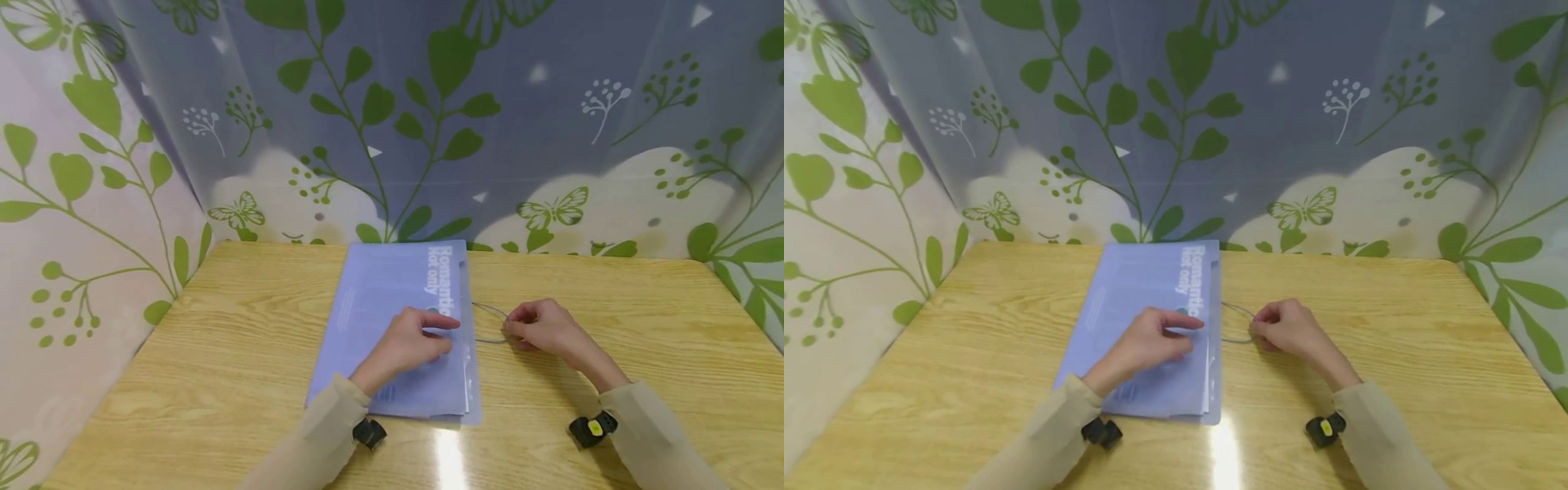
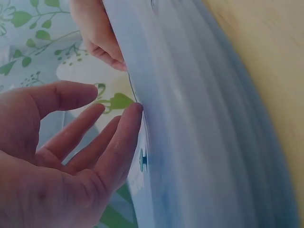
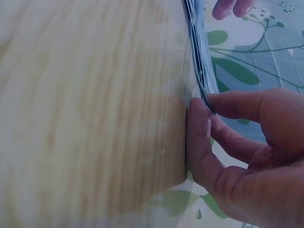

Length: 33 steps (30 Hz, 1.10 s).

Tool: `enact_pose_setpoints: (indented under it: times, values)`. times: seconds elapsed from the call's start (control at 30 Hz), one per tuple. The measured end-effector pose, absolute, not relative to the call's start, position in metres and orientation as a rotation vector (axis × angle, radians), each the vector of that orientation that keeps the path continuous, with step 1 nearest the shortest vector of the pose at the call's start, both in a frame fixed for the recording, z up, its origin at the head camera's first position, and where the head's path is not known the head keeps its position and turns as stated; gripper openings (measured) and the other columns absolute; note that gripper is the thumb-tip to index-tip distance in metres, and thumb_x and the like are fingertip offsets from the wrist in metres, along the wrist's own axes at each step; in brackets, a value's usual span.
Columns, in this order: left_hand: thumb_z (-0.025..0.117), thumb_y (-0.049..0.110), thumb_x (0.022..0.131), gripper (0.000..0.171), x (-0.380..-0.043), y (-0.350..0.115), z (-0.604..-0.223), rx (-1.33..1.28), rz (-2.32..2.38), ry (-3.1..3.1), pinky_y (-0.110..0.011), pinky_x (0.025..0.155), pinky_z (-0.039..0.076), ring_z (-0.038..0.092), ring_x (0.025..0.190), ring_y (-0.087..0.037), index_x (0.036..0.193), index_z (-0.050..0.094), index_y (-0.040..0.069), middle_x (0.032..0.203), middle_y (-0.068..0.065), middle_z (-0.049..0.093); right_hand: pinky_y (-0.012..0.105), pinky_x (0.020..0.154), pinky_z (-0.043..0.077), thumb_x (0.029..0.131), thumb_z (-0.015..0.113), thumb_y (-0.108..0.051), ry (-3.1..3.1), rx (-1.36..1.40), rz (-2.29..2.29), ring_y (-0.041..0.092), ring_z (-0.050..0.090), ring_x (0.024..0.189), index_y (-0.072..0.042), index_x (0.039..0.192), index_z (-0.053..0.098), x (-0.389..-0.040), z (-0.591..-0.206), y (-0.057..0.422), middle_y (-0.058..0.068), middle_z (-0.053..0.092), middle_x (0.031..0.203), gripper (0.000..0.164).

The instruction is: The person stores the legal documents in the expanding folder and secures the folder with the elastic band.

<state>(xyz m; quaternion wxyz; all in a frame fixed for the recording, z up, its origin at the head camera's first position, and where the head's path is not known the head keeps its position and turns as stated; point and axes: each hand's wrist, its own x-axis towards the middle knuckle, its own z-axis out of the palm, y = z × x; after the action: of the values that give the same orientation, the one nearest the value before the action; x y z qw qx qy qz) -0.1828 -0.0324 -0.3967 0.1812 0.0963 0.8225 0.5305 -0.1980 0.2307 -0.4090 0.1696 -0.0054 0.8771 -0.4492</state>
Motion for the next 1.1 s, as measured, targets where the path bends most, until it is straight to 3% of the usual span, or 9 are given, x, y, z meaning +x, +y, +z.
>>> enact_pose_setpoints:
  times: [0.2,0.37,0.47,0.7,0.87,1.1]
  values:
    - [0.072,0.014,0.083,0.04,-0.189,-0.046,-0.394,0.367,1.317,2.45,-0.029,0.081,0.055,0.07,0.109,-0.018,0.123,0.076,0.017,0.128,-0.002,0.073,0.03,0.076,0.06,0.1,0.063,-0.018,2.48,-0.016,-1.281,0.016,0.064,0.086,0.005,0.114,0.066,-0.198,-0.409,0.231,0.014,0.069,0.105,0.027]
    - [0.079,0.025,0.083,0.047,-0.19,-0.056,-0.387,0.447,1.005,2.59,-0.042,0.104,0.05,0.063,0.125,-0.026,0.129,0.073,0.017,0.135,-0.006,0.069,0.03,0.078,0.061,0.101,0.062,-0.019,2.433,-0.022,-1.346,0.016,0.063,0.089,0.007,0.118,0.064,-0.199,-0.41,0.233,0.014,0.068,0.108,0.031]
    - [0.082,0.03,0.082,0.052,-0.187,-0.06,-0.382,0.425,0.847,2.636,-0.051,0.11,0.045,0.057,0.133,-0.032,0.131,0.071,0.019,0.141,-0.007,0.066,0.03,0.079,0.061,0.103,0.059,-0.019,2.399,-0.041,-1.392,0.016,0.063,0.091,0.009,0.122,0.062,-0.198,-0.411,0.234,0.014,0.067,0.11,0.034]
    - [0.084,0.048,0.077,0.069,-0.176,-0.063,-0.38,0.416,0.5,2.762,-0.073,0.103,0.038,0.045,0.138,-0.041,0.138,0.065,0.022,0.151,-0.011,0.052,0.028,0.076,0.059,0.109,0.045,-0.017,2.3,-0.07,-1.505,0.013,0.061,0.089,0.011,0.132,0.056,-0.199,-0.41,0.237,0.011,0.066,0.107,0.038]
    - [0.08,0.057,0.079,0.079,-0.172,-0.064,-0.383,0.387,0.364,2.788,-0.076,0.103,0.036,0.036,0.144,-0.045,0.146,0.056,0.025,0.159,-0.016,0.04,0.03,0.074,0.058,0.108,0.043,-0.012,2.279,-0.095,-1.54,0.014,0.06,0.087,0.01,0.132,0.056,-0.198,-0.409,0.237,0.009,0.063,0.101,0.035]
    - [0.079,0.059,0.079,0.081,-0.17,-0.064,-0.387,0.415,0.332,2.805,-0.078,0.1,0.037,0.039,0.141,-0.046,0.147,0.054,0.024,0.156,-0.016,0.042,0.03,0.076,0.059,0.106,0.05,-0.013,2.314,-0.115,-1.528,0.014,0.063,0.091,0.005,0.134,0.058,-0.198,-0.408,0.234,0.013,0.065,0.111,0.034]
